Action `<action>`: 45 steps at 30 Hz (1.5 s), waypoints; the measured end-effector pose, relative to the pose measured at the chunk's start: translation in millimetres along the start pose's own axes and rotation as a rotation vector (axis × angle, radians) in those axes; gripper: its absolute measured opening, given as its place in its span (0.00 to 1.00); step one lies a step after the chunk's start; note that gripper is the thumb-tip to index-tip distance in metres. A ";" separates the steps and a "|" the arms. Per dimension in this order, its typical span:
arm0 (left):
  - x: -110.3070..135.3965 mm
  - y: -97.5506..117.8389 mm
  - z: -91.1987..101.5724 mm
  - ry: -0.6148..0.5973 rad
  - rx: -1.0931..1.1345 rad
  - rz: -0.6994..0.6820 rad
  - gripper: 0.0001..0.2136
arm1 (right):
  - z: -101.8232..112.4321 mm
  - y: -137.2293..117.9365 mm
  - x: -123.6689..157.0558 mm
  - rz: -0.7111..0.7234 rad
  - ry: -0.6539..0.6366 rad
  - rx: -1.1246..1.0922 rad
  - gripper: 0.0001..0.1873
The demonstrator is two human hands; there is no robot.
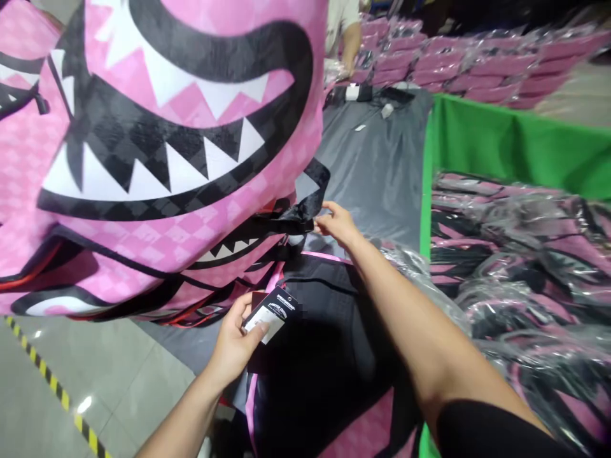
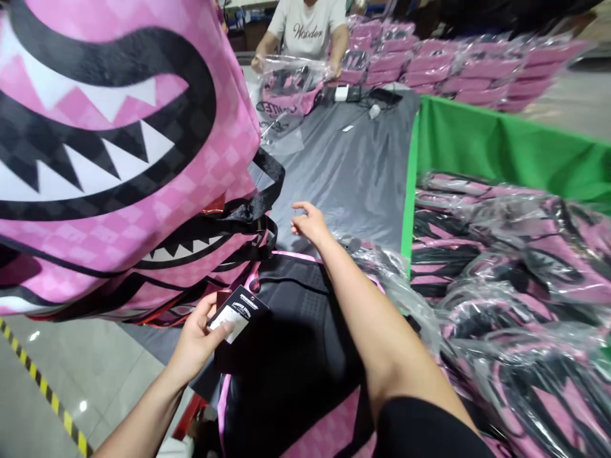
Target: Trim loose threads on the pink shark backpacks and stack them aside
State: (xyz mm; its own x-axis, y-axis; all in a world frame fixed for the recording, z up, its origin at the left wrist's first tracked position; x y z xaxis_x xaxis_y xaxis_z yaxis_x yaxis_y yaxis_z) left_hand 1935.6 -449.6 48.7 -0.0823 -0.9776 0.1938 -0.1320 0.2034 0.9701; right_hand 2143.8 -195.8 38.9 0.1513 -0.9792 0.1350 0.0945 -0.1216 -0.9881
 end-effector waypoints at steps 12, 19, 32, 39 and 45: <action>38.7 22.7 -74.3 -0.086 -0.128 -0.155 0.19 | 65.5 -39.4 283.7 0.547 0.297 0.942 0.13; 67.9 28.9 -111.4 -0.079 -0.202 -0.223 0.19 | 71.4 -39.3 336.6 0.272 0.408 1.187 0.12; 95.2 30.4 -130.5 -0.046 -0.370 -0.307 0.18 | 60.7 -34.4 358.6 0.019 -0.036 0.013 0.18; 103.1 36.8 -135.1 -0.097 -0.468 -0.346 0.19 | 46.9 -41.9 360.2 0.052 -0.023 -0.116 0.16; 107.7 33.4 -133.7 -0.112 -0.530 -0.397 0.17 | 38.0 -38.8 359.9 0.045 0.013 -0.217 0.20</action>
State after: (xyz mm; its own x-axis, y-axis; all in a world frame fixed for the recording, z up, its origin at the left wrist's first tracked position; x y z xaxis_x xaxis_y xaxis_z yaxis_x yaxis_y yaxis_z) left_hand 2054.4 -555.4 121.4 -0.2334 -0.9554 -0.1809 0.3276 -0.2525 0.9105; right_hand 2232.0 -537.3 128.6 0.1374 -0.9863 0.0910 -0.1260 -0.1086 -0.9861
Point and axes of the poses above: each hand's wrist, its own x-axis away from the middle knuckle, its own z-axis out of the back of the hand, y = z × x, the point moved 2 cm from there along -x, towards the middle knuckle, and after that the axes turned 8 degrees about -y, right-handed, at the moved point
